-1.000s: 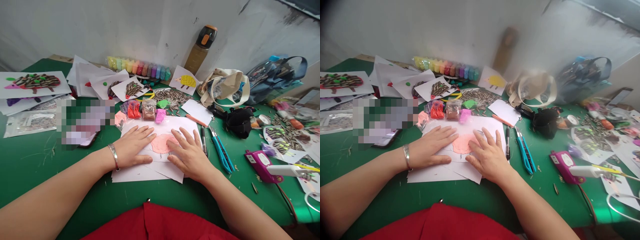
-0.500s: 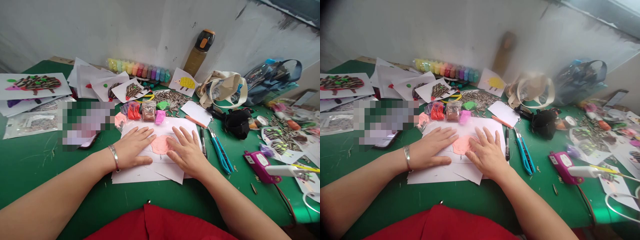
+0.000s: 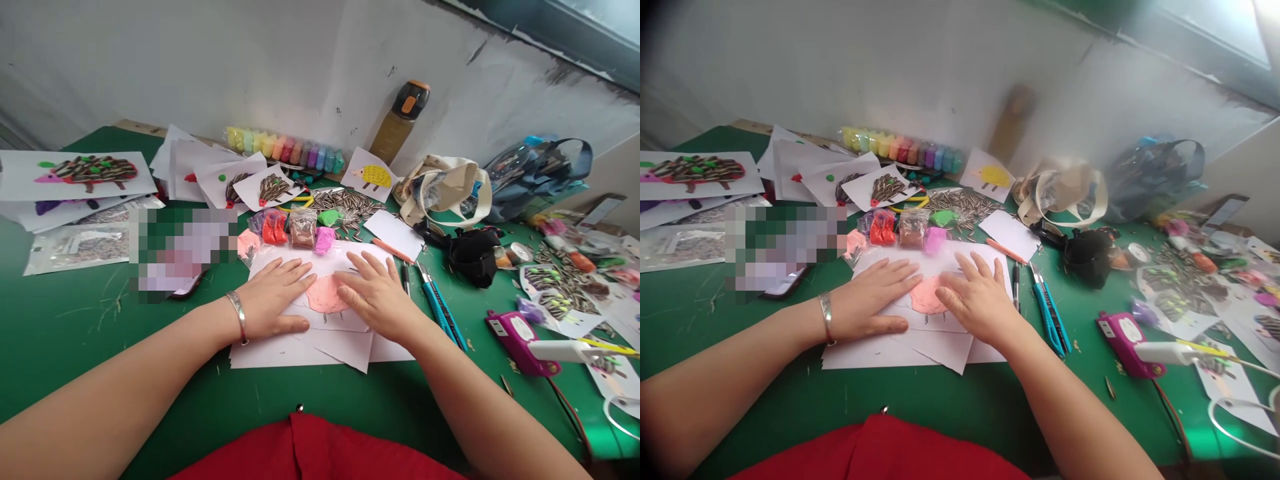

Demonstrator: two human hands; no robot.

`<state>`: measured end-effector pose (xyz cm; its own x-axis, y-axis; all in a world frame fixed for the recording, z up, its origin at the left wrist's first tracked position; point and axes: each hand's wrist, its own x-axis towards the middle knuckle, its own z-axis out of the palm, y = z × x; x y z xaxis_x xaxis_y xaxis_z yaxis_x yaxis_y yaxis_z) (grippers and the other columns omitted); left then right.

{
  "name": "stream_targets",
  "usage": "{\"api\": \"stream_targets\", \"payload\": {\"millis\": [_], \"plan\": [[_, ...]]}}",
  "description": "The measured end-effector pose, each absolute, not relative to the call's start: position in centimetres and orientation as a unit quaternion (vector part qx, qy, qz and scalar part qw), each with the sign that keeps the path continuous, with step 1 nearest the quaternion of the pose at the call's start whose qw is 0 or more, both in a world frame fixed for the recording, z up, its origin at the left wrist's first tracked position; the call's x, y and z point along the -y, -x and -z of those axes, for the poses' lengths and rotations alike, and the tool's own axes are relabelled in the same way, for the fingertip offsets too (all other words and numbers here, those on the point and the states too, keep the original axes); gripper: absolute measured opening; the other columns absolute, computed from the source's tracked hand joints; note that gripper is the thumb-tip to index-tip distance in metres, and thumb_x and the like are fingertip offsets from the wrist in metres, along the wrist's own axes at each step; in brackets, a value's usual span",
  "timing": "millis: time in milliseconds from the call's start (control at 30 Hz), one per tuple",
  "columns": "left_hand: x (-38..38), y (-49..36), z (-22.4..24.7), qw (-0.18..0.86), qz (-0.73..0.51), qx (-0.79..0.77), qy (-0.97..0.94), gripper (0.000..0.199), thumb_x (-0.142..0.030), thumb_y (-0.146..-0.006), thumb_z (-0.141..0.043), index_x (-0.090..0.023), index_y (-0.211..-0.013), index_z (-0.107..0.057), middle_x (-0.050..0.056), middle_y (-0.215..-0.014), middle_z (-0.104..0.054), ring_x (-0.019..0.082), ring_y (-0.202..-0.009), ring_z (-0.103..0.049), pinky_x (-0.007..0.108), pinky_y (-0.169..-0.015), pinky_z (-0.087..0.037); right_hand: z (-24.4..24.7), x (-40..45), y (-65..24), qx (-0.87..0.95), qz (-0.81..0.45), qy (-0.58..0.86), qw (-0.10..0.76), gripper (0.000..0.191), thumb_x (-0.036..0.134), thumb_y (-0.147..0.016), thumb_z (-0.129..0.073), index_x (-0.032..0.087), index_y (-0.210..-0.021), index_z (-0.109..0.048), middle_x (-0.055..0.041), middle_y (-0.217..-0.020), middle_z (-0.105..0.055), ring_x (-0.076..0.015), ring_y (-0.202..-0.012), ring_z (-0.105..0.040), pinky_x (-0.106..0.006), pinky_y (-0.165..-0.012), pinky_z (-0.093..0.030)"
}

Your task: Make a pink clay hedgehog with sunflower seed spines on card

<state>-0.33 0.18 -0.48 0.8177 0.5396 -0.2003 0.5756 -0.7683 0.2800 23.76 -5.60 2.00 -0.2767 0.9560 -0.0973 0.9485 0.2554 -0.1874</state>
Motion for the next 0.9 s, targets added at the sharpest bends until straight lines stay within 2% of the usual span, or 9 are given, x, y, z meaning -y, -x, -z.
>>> {"api": "stream_targets", "payload": {"millis": [167,333,433,567,633,733,900], "plan": [[-0.2,0.4,0.6,0.168,0.053,-0.296,-0.939,0.081,-0.066,-0.085,-0.046,-0.021,-0.15,-0.027,0.012,-0.158,-0.02,0.032,-0.146,-0.015,0.051,-0.117,-0.01,-1.6,5.3,-23.3,0.794,-0.119,0.595,0.033,0.049,0.056,-0.097,-0.025,0.035,-0.121,-0.063,-0.0047,-0.151,-0.039,-0.0384,-0.142,-0.024,-0.073,-0.107,-0.015],[-0.3,0.6,1.4,0.163,0.028,-0.296,-0.941,0.081,-0.066,-0.084,-0.049,-0.022,-0.149,-0.028,0.012,-0.158,-0.021,0.032,-0.145,-0.017,0.05,-0.117,-0.009,-1.3,5.5,-23.6,0.793,-0.123,0.595,0.048,0.048,0.055,-0.097,-0.027,0.036,-0.129,-0.057,-0.0044,-0.153,-0.035,-0.0374,-0.142,-0.023,-0.072,-0.108,-0.014],[-0.3,0.6,1.7,0.159,0.023,-0.292,-0.943,0.081,-0.065,-0.084,-0.049,-0.023,-0.149,-0.028,0.012,-0.158,-0.022,0.031,-0.146,-0.017,0.05,-0.117,-0.008,-0.9,5.5,-23.7,0.802,-0.126,0.582,0.048,0.046,0.054,-0.097,-0.029,0.036,-0.125,-0.06,-0.004,-0.152,-0.036,-0.037,-0.142,-0.024,-0.071,-0.108,-0.016],[-0.2,0.6,1.5,0.154,0.033,-0.298,-0.942,0.081,-0.065,-0.084,-0.048,-0.022,-0.149,-0.027,0.012,-0.158,-0.021,0.031,-0.145,-0.017,0.05,-0.117,-0.009,-0.4,5.5,-24.1,0.784,-0.091,0.605,0.109,0.051,0.053,-0.097,-0.032,0.03,-0.139,-0.048,-0.0087,-0.157,-0.026,-0.0337,-0.142,-0.026,-0.066,-0.111,-0.019],[-0.1,0.6,1.3,0.15,0.033,-0.299,-0.942,0.081,-0.065,-0.084,-0.048,-0.022,-0.149,-0.028,0.012,-0.158,-0.021,0.031,-0.145,-0.018,0.05,-0.117,-0.009,-0.1,5.4,-24.4,0.785,-0.09,0.601,0.125,0.054,0.05,-0.097,-0.033,0.023,-0.143,-0.042,-0.0122,-0.152,-0.036,-0.031,-0.138,-0.034,-0.061,-0.11,-0.026],[0.1,0.6,1.1,0.146,0.021,-0.302,-0.942,0.077,-0.065,-0.087,-0.045,-0.022,-0.149,-0.03,0.011,-0.158,-0.023,0.03,-0.145,-0.019,0.048,-0.117,-0.01,0.0,5.3,-24.8,0.81,-0.099,0.566,0.121,0.049,0.044,-0.097,-0.037,0.018,-0.137,-0.049,-0.0115,-0.136,-0.056,-0.0283,-0.129,-0.046,-0.051,-0.107,-0.035],[0.0,0.4,0.9,0.166,0.026,-0.302,-0.938,0.072,-0.065,-0.091,-0.033,-0.022,-0.149,-0.03,0.012,-0.157,-0.025,0.031,-0.145,-0.02,0.052,-0.116,-0.011,-0.1,5.1,-25.2,0.824,-0.093,0.545,0.122,0.042,0.039,-0.097,-0.041,0.017,-0.131,-0.053,-0.0096,-0.128,-0.062,-0.028,-0.122,-0.051,-0.047,-0.103,-0.038]]}}
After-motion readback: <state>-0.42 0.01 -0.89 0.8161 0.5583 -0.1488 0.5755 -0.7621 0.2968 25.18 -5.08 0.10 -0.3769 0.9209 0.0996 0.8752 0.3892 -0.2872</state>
